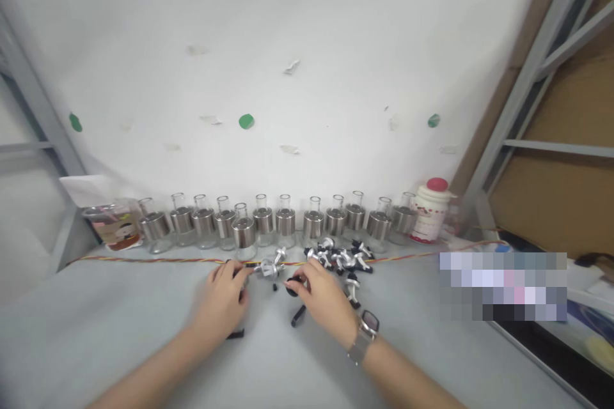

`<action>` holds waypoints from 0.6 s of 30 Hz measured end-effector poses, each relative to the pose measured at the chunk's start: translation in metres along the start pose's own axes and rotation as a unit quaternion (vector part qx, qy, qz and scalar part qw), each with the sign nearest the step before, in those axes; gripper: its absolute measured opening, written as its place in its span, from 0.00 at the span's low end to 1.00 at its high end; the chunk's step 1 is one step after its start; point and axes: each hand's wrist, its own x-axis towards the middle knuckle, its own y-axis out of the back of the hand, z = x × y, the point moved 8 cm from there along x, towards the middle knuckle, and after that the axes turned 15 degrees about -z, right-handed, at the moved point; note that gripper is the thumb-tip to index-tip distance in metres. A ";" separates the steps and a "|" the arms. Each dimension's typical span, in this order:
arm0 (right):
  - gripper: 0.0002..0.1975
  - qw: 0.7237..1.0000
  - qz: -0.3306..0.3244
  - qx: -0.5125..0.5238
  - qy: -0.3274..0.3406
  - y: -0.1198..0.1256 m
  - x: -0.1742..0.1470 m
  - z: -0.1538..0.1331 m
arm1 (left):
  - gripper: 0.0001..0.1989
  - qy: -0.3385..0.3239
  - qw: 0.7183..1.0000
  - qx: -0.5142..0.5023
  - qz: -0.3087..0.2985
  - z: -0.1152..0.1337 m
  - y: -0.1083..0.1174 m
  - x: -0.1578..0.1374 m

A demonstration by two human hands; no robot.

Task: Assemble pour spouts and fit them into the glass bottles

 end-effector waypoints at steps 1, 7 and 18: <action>0.07 1.000 0.000 -0.001 0.000 0.000 0.000 0.000 | 0.21 -0.003 1.000 -0.009 0.004 -0.001 -0.001 0.000; 0.08 0.999 0.029 0.017 -0.004 0.004 0.000 0.003 | 0.15 -0.028 0.994 -0.094 0.051 -0.010 0.010 0.001; 0.09 0.994 0.028 0.103 -0.012 0.003 0.000 0.005 | 0.12 -0.009 0.946 -0.317 0.070 -0.031 0.012 0.005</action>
